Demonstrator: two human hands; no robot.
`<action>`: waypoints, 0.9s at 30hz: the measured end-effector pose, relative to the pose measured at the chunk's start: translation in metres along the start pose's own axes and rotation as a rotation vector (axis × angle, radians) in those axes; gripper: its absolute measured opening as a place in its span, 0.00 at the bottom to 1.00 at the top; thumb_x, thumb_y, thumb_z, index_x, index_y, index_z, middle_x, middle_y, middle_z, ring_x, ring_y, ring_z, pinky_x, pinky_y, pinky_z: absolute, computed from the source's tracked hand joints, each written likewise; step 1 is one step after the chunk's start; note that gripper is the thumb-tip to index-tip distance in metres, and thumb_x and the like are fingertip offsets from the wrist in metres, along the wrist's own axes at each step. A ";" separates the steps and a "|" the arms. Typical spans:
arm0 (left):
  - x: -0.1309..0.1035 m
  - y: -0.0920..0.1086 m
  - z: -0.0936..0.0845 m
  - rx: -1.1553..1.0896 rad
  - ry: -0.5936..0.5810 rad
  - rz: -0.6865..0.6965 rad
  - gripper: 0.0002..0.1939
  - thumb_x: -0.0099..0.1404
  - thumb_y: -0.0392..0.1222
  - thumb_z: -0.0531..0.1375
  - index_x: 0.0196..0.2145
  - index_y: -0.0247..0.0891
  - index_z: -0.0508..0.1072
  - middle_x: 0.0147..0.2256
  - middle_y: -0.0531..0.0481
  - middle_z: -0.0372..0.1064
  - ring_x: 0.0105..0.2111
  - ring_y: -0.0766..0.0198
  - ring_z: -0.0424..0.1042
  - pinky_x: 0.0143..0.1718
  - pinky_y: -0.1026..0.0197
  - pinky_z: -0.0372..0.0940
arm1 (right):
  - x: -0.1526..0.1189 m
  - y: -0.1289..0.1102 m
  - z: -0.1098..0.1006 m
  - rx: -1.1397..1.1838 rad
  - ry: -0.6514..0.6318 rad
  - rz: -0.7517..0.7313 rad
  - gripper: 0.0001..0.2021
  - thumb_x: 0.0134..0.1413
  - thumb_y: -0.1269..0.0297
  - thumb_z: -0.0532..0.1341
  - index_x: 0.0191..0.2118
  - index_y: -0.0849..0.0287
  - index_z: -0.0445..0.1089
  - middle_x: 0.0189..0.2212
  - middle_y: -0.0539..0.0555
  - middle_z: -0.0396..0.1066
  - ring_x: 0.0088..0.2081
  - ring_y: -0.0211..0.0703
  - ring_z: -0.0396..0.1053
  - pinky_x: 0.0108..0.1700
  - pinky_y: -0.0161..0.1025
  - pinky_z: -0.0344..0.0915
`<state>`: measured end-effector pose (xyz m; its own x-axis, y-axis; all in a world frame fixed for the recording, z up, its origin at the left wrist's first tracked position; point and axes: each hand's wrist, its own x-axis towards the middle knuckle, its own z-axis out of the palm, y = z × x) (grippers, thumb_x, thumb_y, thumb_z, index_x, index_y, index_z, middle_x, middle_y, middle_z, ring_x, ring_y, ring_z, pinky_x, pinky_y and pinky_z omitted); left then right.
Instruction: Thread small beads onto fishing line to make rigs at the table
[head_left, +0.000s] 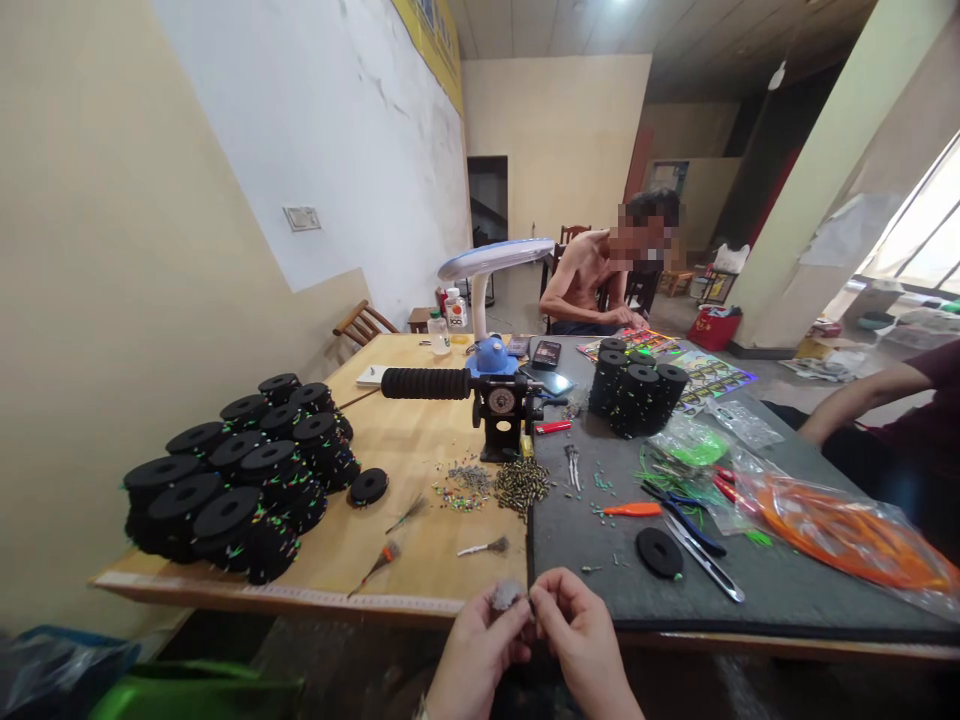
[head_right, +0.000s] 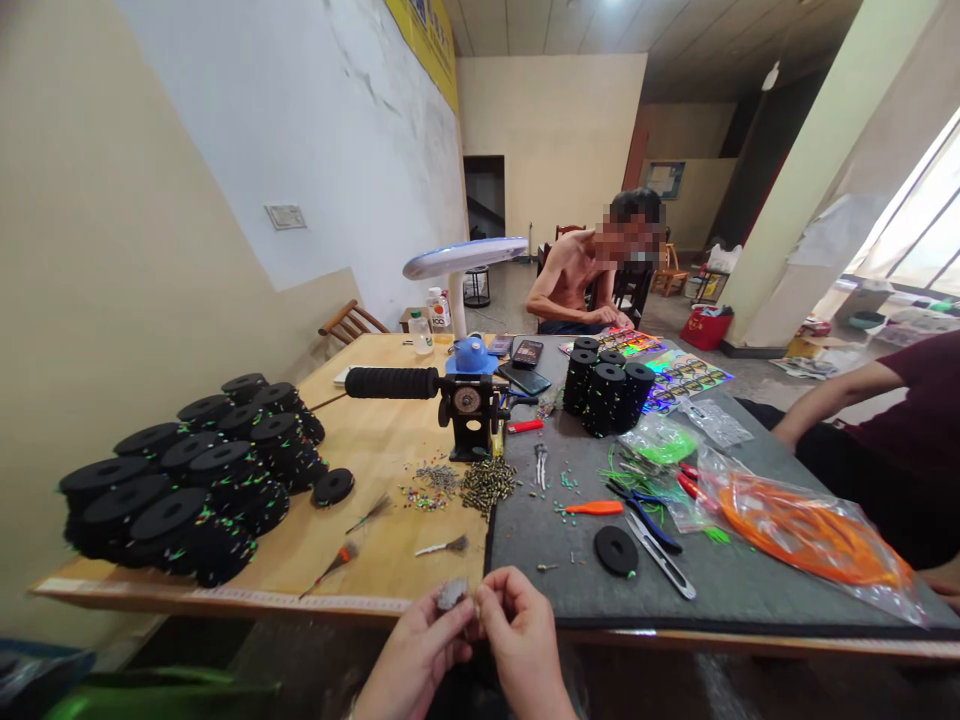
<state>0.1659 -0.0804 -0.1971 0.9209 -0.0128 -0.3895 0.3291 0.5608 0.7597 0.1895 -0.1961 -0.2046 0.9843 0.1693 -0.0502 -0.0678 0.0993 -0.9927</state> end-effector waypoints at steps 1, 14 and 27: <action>0.000 0.001 0.000 -0.006 0.005 0.002 0.22 0.40 0.49 0.74 0.28 0.33 0.73 0.23 0.53 0.69 0.23 0.69 0.66 0.22 0.68 0.60 | 0.001 0.000 0.000 -0.008 -0.010 0.007 0.23 0.46 0.40 0.63 0.26 0.59 0.64 0.17 0.45 0.60 0.19 0.33 0.55 0.21 0.31 0.52; -0.004 0.002 -0.011 -0.110 0.127 -0.050 0.20 0.41 0.45 0.75 0.26 0.33 0.71 0.21 0.55 0.66 0.23 0.69 0.67 0.20 0.68 0.58 | -0.009 -0.012 -0.002 -0.110 -0.167 0.074 0.19 0.50 0.47 0.60 0.23 0.58 0.60 0.17 0.46 0.63 0.19 0.33 0.55 0.23 0.31 0.53; -0.026 -0.022 -0.030 0.052 0.113 -0.007 0.21 0.46 0.52 0.72 0.27 0.36 0.68 0.22 0.57 0.63 0.23 0.69 0.64 0.22 0.67 0.60 | -0.032 0.000 -0.003 -0.373 -0.239 0.000 0.09 0.51 0.68 0.57 0.21 0.59 0.64 0.17 0.46 0.62 0.22 0.35 0.58 0.26 0.31 0.54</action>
<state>0.1287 -0.0677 -0.2193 0.8900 0.0787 -0.4492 0.3488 0.5170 0.7817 0.1586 -0.2048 -0.2036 0.9159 0.3958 -0.0672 0.0387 -0.2536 -0.9665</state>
